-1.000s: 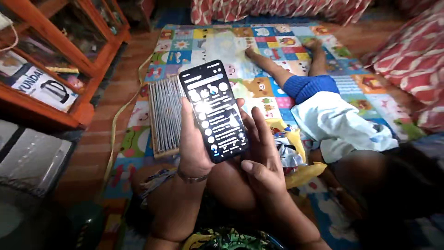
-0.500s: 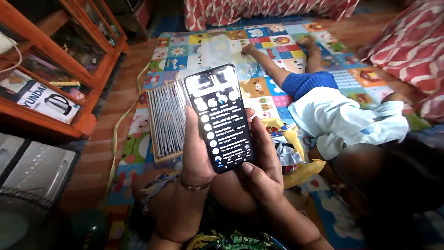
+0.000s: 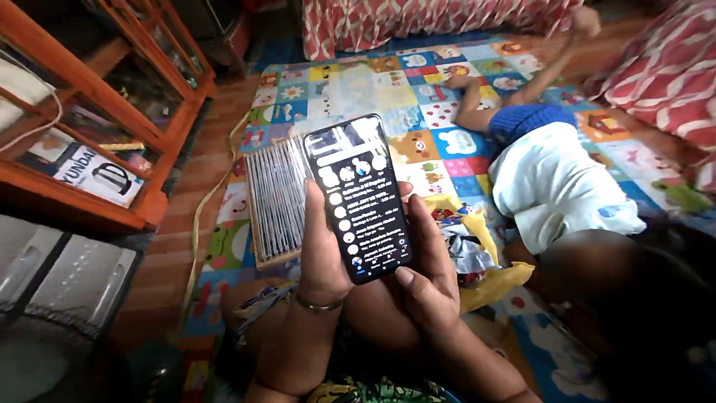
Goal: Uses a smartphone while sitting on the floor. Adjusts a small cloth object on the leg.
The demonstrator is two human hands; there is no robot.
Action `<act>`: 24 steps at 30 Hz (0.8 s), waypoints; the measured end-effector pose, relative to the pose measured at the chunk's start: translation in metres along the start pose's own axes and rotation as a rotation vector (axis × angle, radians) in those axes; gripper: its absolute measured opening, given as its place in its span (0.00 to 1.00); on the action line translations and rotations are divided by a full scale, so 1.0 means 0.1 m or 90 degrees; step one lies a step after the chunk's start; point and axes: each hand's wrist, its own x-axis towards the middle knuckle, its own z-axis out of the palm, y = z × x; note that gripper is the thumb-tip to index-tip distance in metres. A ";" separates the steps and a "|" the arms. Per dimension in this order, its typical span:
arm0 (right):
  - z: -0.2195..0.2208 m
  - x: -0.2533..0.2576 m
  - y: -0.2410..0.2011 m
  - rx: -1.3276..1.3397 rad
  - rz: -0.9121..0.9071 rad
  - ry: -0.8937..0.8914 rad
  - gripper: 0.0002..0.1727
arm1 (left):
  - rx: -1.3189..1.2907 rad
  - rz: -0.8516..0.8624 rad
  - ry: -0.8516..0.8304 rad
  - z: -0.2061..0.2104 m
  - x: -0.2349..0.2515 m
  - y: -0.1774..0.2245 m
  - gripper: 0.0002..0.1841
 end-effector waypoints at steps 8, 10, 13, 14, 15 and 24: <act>0.00 0.02 0.03 0.039 0.002 -0.001 0.44 | -0.013 -0.005 -0.020 -0.03 0.03 0.01 0.35; -0.01 0.02 0.03 0.026 -0.006 -0.004 0.45 | -0.019 -0.002 -0.030 -0.03 0.03 0.01 0.35; -0.01 0.01 0.03 0.015 -0.010 -0.005 0.45 | -0.017 0.012 -0.011 -0.03 0.01 0.01 0.34; 0.00 0.01 0.03 0.014 -0.010 -0.005 0.45 | -0.016 0.011 -0.008 -0.03 0.01 0.01 0.34; 0.00 0.01 0.03 0.008 -0.013 -0.008 0.45 | -0.017 0.008 -0.012 -0.03 0.01 0.01 0.34; 0.03 -0.01 -0.02 -0.210 -0.009 -0.002 0.55 | 0.058 0.048 0.070 0.03 0.00 -0.02 0.30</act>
